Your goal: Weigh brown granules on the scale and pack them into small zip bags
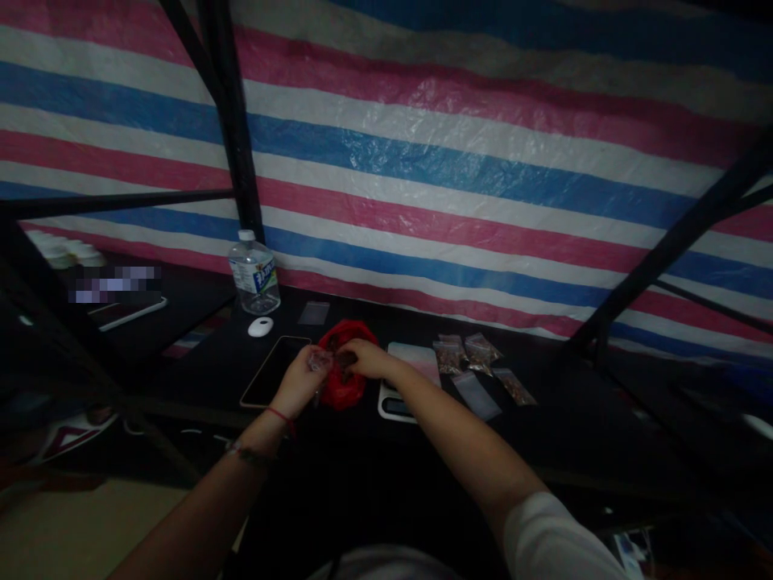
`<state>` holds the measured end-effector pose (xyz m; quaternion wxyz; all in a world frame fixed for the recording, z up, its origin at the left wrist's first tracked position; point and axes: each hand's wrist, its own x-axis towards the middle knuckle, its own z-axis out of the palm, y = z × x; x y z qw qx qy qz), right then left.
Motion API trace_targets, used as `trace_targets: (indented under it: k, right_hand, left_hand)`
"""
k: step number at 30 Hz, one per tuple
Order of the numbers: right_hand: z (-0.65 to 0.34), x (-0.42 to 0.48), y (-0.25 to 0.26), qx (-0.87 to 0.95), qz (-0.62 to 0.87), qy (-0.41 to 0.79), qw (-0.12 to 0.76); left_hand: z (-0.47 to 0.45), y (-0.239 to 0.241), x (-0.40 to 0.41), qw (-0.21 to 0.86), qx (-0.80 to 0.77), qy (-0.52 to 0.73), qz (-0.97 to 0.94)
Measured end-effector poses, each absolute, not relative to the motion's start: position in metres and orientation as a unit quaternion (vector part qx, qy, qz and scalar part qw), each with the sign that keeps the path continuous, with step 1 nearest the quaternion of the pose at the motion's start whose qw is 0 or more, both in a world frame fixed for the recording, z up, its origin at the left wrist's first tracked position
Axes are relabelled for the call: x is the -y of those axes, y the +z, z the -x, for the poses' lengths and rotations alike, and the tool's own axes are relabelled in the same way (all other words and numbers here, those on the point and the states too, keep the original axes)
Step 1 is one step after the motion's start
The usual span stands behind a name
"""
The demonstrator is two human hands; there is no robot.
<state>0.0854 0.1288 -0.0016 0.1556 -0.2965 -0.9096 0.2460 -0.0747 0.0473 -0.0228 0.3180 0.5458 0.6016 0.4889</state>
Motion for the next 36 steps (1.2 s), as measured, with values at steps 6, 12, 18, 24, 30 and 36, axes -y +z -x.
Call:
trace_targets:
  k: [6, 12, 18, 24, 30, 36]
  right_hand:
    - [-0.091, -0.137, -0.009, 0.844, 0.334, 0.362, 0.212]
    - [-0.11, -0.14, 0.005, 0.857, 0.327, 0.357, 0.179]
    - [-0.112, -0.136, 0.015, 0.931, 0.288, 0.208, 0.079]
    - [-0.095, -0.131, 0.009, 0.953, 0.236, 0.186, 0.05]
    - [-0.09, -0.131, 0.005, 0.946, 0.246, 0.205, 0.041]
    - [-0.097, -0.132, -0.001, 0.927, 0.291, 0.221, 0.083]
  left_hand:
    - [0.081, -0.012, -0.046, 0.353, -0.548, 0.566, -0.504]
    - [0.103, 0.015, -0.034, 0.232, -0.653, 0.346, -0.632]
    - [0.109, 0.01, -0.026, 0.23, -0.62, 0.242, -0.71]
    - [0.083, -0.008, -0.031, 0.22, -0.623, 0.238, -0.711]
    - [0.07, -0.004, -0.034, 0.204, -0.623, 0.259, -0.709]
    - [0.071, -0.011, -0.039, 0.246, -0.616, 0.346, -0.664]
